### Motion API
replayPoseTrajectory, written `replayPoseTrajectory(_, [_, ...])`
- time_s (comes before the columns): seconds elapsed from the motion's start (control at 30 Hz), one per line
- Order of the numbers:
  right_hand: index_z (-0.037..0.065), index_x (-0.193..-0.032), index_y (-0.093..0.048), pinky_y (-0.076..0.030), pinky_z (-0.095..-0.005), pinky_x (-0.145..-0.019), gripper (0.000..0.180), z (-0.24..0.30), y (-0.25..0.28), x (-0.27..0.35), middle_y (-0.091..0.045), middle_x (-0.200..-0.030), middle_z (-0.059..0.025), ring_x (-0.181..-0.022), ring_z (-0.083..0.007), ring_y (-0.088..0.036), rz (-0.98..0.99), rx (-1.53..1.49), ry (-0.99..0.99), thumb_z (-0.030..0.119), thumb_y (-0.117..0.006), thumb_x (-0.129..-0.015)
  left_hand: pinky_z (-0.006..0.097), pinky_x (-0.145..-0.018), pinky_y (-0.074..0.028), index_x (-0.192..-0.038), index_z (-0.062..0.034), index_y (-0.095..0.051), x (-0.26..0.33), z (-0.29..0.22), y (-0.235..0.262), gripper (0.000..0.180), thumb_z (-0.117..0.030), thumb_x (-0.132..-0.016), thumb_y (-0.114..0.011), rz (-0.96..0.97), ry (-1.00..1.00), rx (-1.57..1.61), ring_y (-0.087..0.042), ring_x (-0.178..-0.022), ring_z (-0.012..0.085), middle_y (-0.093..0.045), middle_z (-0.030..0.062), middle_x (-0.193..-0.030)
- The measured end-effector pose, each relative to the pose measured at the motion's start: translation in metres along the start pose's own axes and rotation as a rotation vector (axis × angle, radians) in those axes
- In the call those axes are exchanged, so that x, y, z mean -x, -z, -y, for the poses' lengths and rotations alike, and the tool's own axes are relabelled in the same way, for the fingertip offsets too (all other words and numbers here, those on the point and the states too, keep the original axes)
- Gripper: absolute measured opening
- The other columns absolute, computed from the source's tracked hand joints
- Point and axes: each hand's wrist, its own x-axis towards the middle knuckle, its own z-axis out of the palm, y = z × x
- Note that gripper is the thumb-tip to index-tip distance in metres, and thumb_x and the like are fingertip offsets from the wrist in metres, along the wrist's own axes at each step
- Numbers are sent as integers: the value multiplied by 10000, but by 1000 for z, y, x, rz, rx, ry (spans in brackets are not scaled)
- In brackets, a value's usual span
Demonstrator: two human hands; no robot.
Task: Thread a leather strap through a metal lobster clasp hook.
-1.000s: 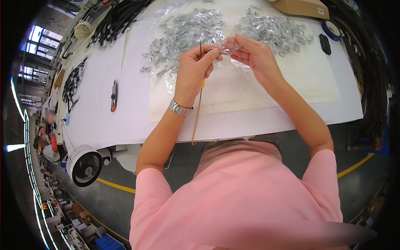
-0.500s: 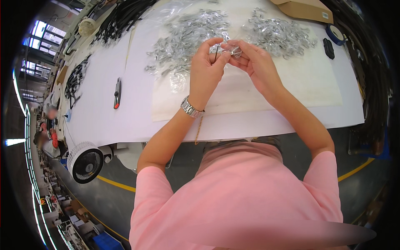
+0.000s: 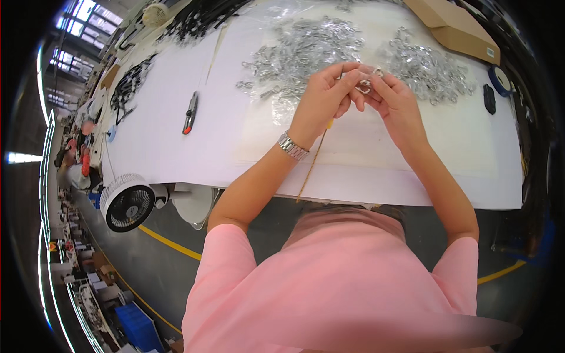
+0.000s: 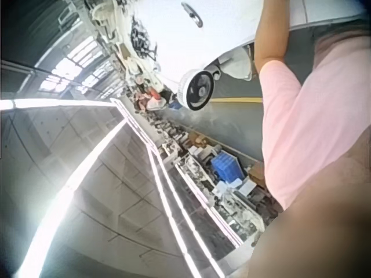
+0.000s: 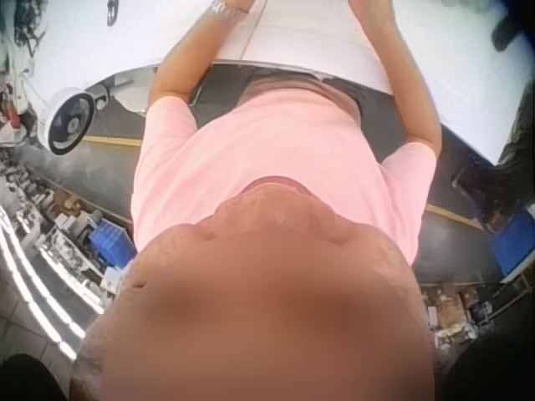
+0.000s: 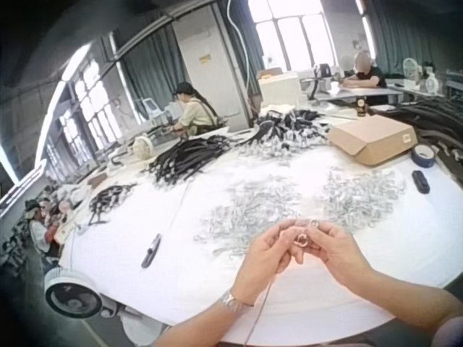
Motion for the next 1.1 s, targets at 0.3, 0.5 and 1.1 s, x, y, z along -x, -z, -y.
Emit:
replayPoseTrajectory(0.3, [-8, -1486, -460, -452, -192, -671, 475, 11, 28, 1, -616, -937, -3, -761, -40, -553, 296, 208, -134, 208, -541, -1070, 245, -434, -271, -844, 5, -705, 0, 3, 9, 137, -117, -900, -729, 136, 14, 137, -395, -482, 45, -628, 10, -636])
replayPoseTrajectory(0.5, [-12, -1285, -601, -423, -194, -616, 341, 20, 2, 0, -637, -885, -12, -697, -34, -537, 245, 404, -146, 255, -521, -1087, 232, -477, -402, -777, 8, -692, 3, 13, 11, 143, -107, -853, -733, -100, -132, -198, -540, -532, 62, -657, 35, -661])
replayPoseTrajectory(1.1, [33, -1127, -603, -381, -185, -553, 233, 15, 53, -3, -536, -782, 57, -617, -29, -460, 330, 21, -524, 256, -596, -1063, 215, -487, -376, -894, -7, -715, -1, 17, 25, 88, -65, -905, -649, 240, 45, 228, -488, -540, 49, -650, 33, -705])
